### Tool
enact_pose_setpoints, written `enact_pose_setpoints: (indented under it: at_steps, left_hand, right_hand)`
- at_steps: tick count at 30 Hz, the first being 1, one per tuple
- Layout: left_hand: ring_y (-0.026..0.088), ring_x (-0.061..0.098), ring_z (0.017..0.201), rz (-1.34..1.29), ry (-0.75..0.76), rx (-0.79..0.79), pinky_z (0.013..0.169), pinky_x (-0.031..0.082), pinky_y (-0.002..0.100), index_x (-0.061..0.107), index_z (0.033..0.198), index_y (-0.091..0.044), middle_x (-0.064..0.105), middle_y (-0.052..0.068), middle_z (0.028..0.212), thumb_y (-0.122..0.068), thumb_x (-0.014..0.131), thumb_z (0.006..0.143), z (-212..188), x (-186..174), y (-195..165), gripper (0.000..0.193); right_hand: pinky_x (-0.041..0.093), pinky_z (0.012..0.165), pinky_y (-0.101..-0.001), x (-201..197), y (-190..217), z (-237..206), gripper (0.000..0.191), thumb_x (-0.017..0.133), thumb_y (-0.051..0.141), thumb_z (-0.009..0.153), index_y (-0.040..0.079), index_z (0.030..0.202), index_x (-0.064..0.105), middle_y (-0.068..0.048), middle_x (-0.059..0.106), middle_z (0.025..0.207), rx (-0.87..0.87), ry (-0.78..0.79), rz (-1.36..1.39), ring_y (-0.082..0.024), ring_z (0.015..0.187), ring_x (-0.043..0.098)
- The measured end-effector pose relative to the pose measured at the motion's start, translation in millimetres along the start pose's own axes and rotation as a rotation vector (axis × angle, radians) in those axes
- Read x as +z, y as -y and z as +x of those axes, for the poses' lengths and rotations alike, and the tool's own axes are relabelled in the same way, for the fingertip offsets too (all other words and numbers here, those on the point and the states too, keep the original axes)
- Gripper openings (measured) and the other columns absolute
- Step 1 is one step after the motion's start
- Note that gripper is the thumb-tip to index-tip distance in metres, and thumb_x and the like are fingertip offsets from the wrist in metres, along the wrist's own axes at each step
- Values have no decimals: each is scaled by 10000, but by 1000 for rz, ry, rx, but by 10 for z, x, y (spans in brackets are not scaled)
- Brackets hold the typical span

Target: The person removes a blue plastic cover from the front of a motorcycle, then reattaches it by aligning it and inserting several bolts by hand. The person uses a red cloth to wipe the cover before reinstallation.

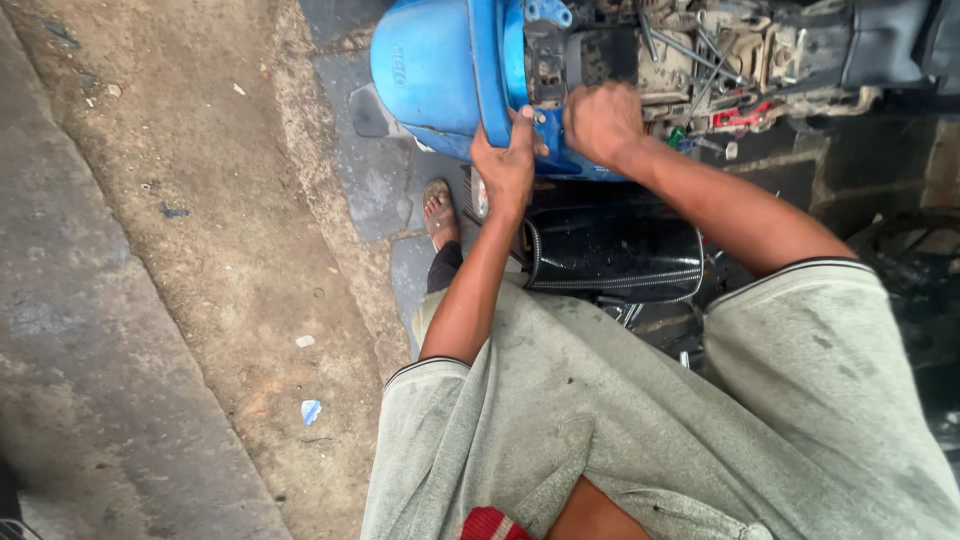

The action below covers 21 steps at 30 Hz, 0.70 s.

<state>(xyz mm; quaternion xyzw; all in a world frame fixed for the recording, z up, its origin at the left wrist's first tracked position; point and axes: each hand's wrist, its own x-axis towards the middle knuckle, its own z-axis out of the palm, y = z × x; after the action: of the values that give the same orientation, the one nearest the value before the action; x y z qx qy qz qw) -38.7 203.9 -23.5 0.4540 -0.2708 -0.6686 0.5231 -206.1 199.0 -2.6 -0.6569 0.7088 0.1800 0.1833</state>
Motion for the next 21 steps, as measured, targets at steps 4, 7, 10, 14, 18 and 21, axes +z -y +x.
enact_pose_setpoints:
  at_steps: [4,7,10,14,18,21]
  left_hand:
    - [120,591,528,-8,-6,-20,512,504,281,593,883,4,607,54,625,-89,676,981,-15,29,-68,159]
    - [117,586,532,-32,11,29,519,512,284,572,875,-8,594,47,624,-92,672,994,-14,38,-76,177]
    - [124,602,550,3,11,16,526,497,279,590,880,5,621,58,648,-91,674,992,-16,9,-72,169]
    - [117,594,534,33,4,41,513,499,276,581,880,-2,606,51,629,-115,683,999,-42,19,-53,194]
    - [108,579,505,65,-83,67,484,483,268,580,894,0,595,45,614,-132,682,998,-49,106,-8,196]
    - [106,581,505,52,-105,73,476,481,268,577,918,4,601,45,626,-130,679,991,-42,98,26,183]
  right_hand:
    - [461,769,-506,-115,-14,-4,334,504,278,1083,-5,1017,671,-244,687,985,-147,-109,-57,-371,907,632]
    - [527,820,-473,-262,-88,-11,222,522,164,947,0,972,670,-199,712,908,-419,20,-476,-291,892,684]
    - [514,871,-453,-302,8,-33,229,507,153,985,-15,1039,653,-211,713,960,-414,30,-515,-290,901,690]
    - [546,785,-477,-277,138,-50,294,470,226,1055,23,1051,683,-241,698,957,74,111,87,-354,829,681]
    - [587,645,-458,-309,-51,-26,235,538,199,908,1,882,662,-184,697,752,-426,-187,-318,-291,672,713]
    - [588,700,-479,-176,-16,21,289,486,227,1007,7,961,666,-207,720,799,-209,3,-155,-329,700,732]
